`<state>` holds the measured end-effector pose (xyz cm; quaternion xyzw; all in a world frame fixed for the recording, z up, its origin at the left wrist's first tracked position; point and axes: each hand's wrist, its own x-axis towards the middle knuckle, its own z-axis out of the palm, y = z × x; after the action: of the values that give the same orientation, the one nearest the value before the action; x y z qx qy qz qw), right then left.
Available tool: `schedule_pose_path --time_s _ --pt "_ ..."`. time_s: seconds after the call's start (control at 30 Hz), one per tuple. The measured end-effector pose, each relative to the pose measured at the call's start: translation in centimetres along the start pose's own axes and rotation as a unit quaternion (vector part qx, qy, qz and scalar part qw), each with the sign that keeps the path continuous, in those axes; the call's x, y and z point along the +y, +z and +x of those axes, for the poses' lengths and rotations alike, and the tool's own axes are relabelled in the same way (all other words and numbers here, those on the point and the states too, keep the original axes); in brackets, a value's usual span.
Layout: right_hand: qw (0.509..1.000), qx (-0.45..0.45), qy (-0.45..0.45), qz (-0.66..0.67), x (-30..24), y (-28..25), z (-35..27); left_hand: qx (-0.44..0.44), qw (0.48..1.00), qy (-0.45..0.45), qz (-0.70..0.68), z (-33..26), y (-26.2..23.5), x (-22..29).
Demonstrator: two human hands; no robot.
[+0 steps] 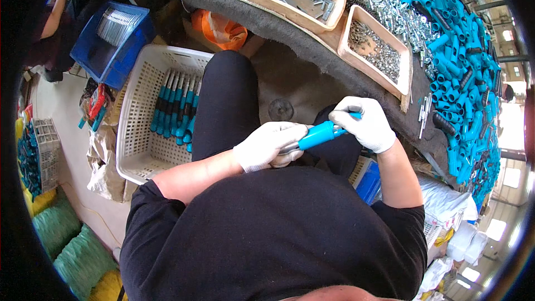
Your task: Assembling mechanical pins and tubes into plastic handles at a workshop table.
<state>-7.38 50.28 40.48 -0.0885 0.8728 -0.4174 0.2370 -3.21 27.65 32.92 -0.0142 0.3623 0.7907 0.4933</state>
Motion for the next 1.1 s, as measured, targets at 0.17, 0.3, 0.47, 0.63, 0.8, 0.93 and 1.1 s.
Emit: schedule_pose_path --time_s 0.17,0.3,0.47,0.63,0.8,0.93,1.1 --pt "1.000 -0.011 -0.001 -0.025 0.2 1.4 1.1 0.040 0.987 -0.009 0.156 -0.2 -0.2 0.7" --pt "0.998 -0.023 -0.024 -0.051 -0.4 2.5 2.7 -0.009 0.993 -0.002 0.117 0.0 -0.9 1.2" --pt "0.998 -0.016 -0.044 -0.053 -0.7 3.6 4.2 -0.014 0.999 0.027 0.019 0.2 -1.5 0.6" --pt "0.977 -0.005 -0.107 -0.186 -2.6 2.6 6.1 -0.044 0.997 0.063 0.014 0.0 -2.8 1.8" --pt "0.886 0.222 -0.296 -0.277 -6.0 -3.3 11.2 -0.014 0.998 0.068 0.007 -0.5 -3.8 3.2" --pt "0.833 0.173 -0.225 -0.475 -3.4 -8.1 18.8 0.014 0.996 0.084 0.024 -0.2 -4.3 3.7" --pt "0.799 0.111 -0.166 -0.567 -3.6 -6.9 21.3 0.034 0.994 0.103 0.011 -0.5 -4.9 4.1"
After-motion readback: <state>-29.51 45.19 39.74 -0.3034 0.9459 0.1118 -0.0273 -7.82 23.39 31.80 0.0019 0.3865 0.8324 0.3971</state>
